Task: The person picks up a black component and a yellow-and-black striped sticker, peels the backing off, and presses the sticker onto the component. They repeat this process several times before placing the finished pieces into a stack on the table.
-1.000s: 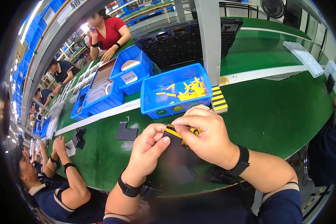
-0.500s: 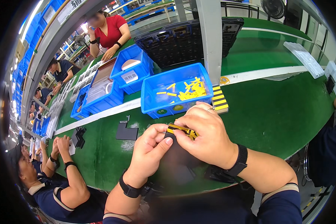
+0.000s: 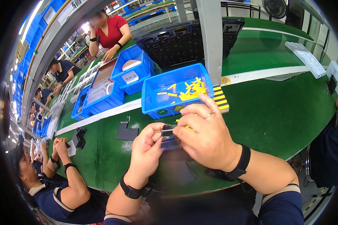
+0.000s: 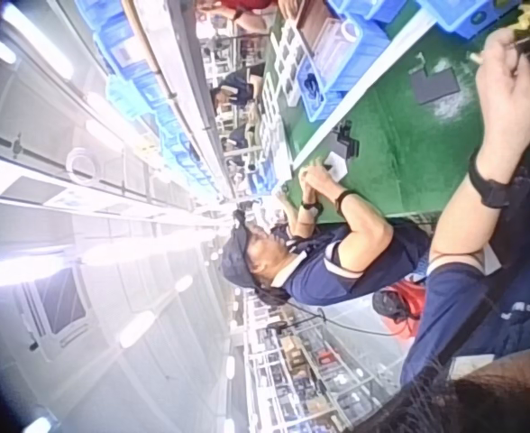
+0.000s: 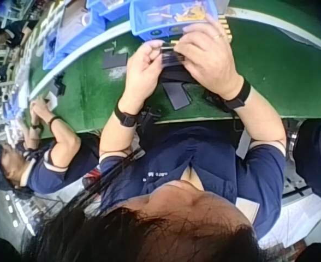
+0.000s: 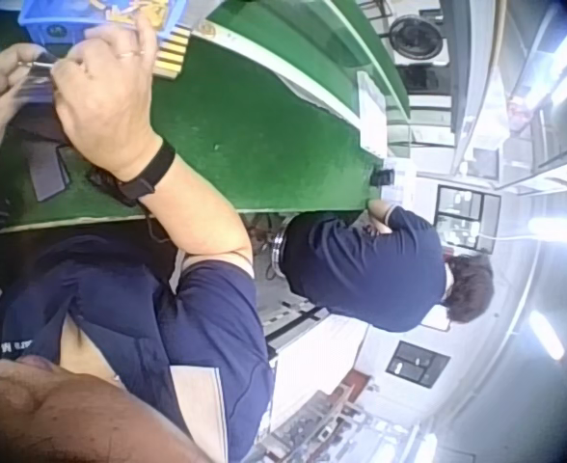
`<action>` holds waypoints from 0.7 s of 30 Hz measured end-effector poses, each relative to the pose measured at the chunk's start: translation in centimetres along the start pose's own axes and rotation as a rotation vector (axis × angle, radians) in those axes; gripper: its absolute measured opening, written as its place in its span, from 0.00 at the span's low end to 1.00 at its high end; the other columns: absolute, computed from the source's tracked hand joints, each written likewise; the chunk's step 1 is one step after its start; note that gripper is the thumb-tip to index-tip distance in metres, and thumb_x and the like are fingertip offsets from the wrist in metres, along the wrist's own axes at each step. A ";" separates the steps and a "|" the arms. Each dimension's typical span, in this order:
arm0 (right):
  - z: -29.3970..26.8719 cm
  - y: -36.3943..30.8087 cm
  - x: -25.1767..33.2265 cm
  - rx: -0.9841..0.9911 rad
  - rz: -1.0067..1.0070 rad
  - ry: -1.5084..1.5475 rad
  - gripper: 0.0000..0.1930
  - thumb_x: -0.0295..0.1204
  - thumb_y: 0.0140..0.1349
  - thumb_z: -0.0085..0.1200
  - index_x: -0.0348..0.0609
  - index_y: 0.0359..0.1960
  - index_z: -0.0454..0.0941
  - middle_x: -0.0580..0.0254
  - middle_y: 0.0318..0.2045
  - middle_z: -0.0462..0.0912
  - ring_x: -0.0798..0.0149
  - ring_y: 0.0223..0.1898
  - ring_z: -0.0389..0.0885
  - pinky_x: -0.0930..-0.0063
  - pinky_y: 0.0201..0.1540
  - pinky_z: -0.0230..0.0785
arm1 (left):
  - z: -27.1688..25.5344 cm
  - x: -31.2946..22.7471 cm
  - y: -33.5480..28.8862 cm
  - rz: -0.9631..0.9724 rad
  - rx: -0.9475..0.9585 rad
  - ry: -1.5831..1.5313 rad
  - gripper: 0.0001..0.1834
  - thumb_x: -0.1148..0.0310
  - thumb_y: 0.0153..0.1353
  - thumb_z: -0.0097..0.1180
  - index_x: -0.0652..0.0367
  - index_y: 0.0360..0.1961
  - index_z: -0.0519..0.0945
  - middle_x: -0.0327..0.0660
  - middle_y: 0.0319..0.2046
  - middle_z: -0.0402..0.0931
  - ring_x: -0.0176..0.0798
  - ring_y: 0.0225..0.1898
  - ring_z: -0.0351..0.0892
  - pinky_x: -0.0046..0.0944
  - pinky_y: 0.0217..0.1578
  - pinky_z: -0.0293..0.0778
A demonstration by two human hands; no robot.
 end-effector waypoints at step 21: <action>-0.6 -0.1 -0.1 -0.182 0.108 0.177 0.11 0.18 0.43 0.66 0.45 0.29 0.80 0.64 0.32 0.82 0.54 0.46 0.79 0.52 0.53 0.68 | 0.7 -2.1 -0.3 0.120 0.084 0.123 0.19 0.78 0.67 0.52 0.62 0.58 0.70 0.42 0.40 0.83 0.30 0.42 0.80 0.31 0.43 0.75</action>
Point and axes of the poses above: each hand's wrist, its own y-axis towards the middle knuckle, its own z-axis out of the palm, x = y × z, the point moved 4 cm from there along y, towards the middle knuckle
